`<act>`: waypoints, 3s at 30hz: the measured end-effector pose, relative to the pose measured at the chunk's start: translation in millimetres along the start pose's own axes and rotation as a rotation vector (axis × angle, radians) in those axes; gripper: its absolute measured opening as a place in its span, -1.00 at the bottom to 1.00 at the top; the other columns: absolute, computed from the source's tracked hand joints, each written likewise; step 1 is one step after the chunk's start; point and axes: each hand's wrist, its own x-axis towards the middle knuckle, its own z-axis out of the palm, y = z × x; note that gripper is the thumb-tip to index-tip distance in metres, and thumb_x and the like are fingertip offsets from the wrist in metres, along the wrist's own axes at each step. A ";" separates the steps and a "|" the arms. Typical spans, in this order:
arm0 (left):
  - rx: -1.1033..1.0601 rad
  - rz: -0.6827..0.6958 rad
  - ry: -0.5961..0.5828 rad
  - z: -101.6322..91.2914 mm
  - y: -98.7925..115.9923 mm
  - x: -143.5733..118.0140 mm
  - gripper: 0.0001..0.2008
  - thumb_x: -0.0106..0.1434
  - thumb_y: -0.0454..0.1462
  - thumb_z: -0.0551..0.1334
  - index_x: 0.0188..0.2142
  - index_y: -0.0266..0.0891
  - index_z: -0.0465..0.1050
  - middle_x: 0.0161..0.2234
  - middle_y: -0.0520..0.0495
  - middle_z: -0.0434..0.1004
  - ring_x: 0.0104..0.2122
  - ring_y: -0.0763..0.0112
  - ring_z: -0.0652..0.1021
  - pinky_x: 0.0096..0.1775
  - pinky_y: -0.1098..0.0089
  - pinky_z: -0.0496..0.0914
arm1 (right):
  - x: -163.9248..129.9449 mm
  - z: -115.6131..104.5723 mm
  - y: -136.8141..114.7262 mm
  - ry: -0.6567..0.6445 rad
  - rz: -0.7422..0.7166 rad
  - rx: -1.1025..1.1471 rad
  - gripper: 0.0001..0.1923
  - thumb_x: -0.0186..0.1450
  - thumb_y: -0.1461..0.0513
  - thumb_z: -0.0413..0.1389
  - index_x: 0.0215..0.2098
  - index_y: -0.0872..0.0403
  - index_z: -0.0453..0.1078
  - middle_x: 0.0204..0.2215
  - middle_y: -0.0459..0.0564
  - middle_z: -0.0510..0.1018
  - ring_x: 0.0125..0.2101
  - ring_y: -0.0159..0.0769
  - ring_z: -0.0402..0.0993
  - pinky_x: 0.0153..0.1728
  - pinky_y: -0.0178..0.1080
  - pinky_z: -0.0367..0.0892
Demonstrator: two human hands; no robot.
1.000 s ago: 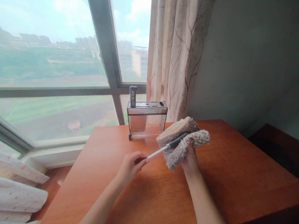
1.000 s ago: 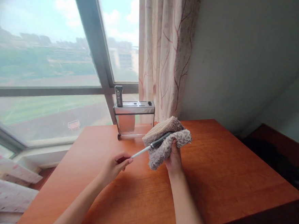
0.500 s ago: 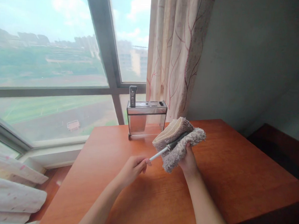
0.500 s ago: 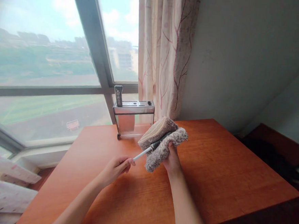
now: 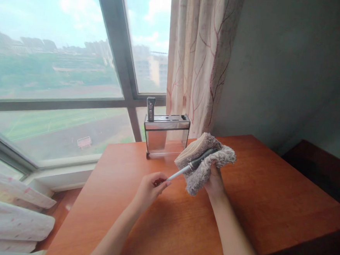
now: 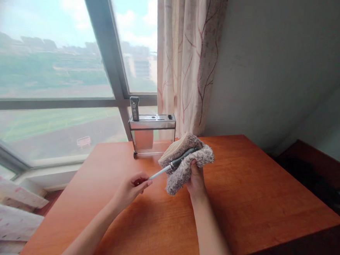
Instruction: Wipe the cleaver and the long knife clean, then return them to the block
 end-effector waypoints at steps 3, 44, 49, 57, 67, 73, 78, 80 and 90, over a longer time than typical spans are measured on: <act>-0.008 0.003 -0.001 -0.8 -3.7 0.5 -0.70 0.15 -0.07 0.25 -0.45 -0.29 0.45 -0.61 0.05 0.32 -0.61 0.51 0.36 -0.55 0.50 0.25 | -0.7 0.9 -1.2 -0.010 -0.014 0.010 -0.43 0.00 -0.05 0.30 -0.04 -0.11 0.39 -0.12 -0.08 0.56 -0.07 -0.12 0.46 -0.03 -0.05 0.38; -0.277 -0.255 -0.297 -2.3 4.2 -4.8 -0.56 0.19 0.04 0.16 -0.36 -0.35 0.45 -0.61 0.01 0.39 -0.71 0.62 0.21 -0.64 0.52 0.05 | -4.1 -4.1 -2.7 -0.021 0.103 0.033 -0.48 -0.04 -0.10 0.29 -0.17 -0.09 0.44 -0.13 -0.08 0.58 -0.04 -0.11 0.45 -0.02 -0.02 0.36; -0.209 -0.157 -0.267 -0.7 3.9 -3.8 -0.59 0.23 0.01 0.14 -0.31 -0.34 0.44 -0.60 0.04 0.34 -0.65 0.59 0.23 -0.60 0.52 0.08 | -0.8 -3.8 0.2 -0.017 0.074 0.003 -0.39 -0.03 -0.13 0.27 -0.07 -0.07 0.40 -0.09 -0.03 0.55 0.00 -0.09 0.42 0.02 0.01 0.32; -0.169 -0.115 -0.103 -1.1 0.9 -2.2 -0.72 0.19 -0.09 0.22 -0.36 -0.30 0.44 -0.56 0.03 0.35 -0.59 0.53 0.33 -0.53 0.50 0.20 | 2.2 -1.1 -2.2 -0.015 -0.003 0.002 -0.42 -0.01 -0.07 0.30 -0.06 -0.09 0.37 -0.08 -0.06 0.54 -0.05 -0.11 0.45 -0.08 -0.04 0.42; -0.256 -0.231 -0.277 4.6 5.6 -7.3 -0.55 0.22 0.03 0.13 -0.29 -0.36 0.46 -0.62 0.02 0.33 -0.67 0.58 0.19 -0.61 0.50 0.04 | -12.4 3.4 7.6 -0.154 0.157 0.016 -0.41 -0.06 -0.14 0.28 -0.09 -0.15 0.40 -0.09 -0.10 0.55 0.03 -0.06 0.39 0.03 0.04 0.32; -0.263 -0.162 -0.292 9.8 10.6 -8.5 -0.57 0.25 0.03 0.08 -0.34 -0.33 0.40 -0.63 0.08 0.24 -0.63 0.54 0.23 -0.57 0.50 0.08 | -15.2 8.0 15.3 -0.120 0.147 -0.012 -0.40 -0.06 -0.03 0.34 -0.06 -0.14 0.39 -0.11 -0.11 0.56 -0.02 -0.08 0.43 -0.02 -0.01 0.37; 0.080 0.051 -0.051 15.9 9.6 -5.4 -0.75 0.20 -0.09 0.19 -0.36 -0.24 0.42 -0.50 0.02 0.36 -0.50 0.45 0.32 -0.46 0.48 0.18 | -9.8 13.4 18.3 0.037 0.129 -0.021 -0.46 0.03 -0.02 0.28 -0.04 -0.08 0.38 -0.11 -0.09 0.57 -0.03 -0.11 0.45 -0.05 -0.06 0.40; 0.248 0.092 0.074 16.3 9.6 -5.1 -0.78 0.20 -0.11 0.20 -0.42 -0.21 0.42 -0.51 0.02 0.36 -0.49 0.43 0.32 -0.45 0.47 0.18 | -7.6 14.1 18.7 0.063 0.133 -0.012 -0.45 0.06 -0.06 0.24 -0.03 -0.06 0.38 -0.09 -0.07 0.56 -0.03 -0.12 0.44 -0.03 -0.07 0.38; -0.083 -0.107 -0.146 9.7 20.2 -8.3 -0.58 0.24 0.01 0.11 -0.44 -0.30 0.46 -0.62 0.01 0.32 -0.65 0.54 0.22 -0.57 0.48 0.06 | -6.4 9.4 14.3 -0.003 0.102 0.000 -0.44 0.04 -0.09 0.25 -0.04 -0.11 0.38 -0.06 -0.08 0.54 0.01 -0.11 0.41 -0.01 -0.03 0.36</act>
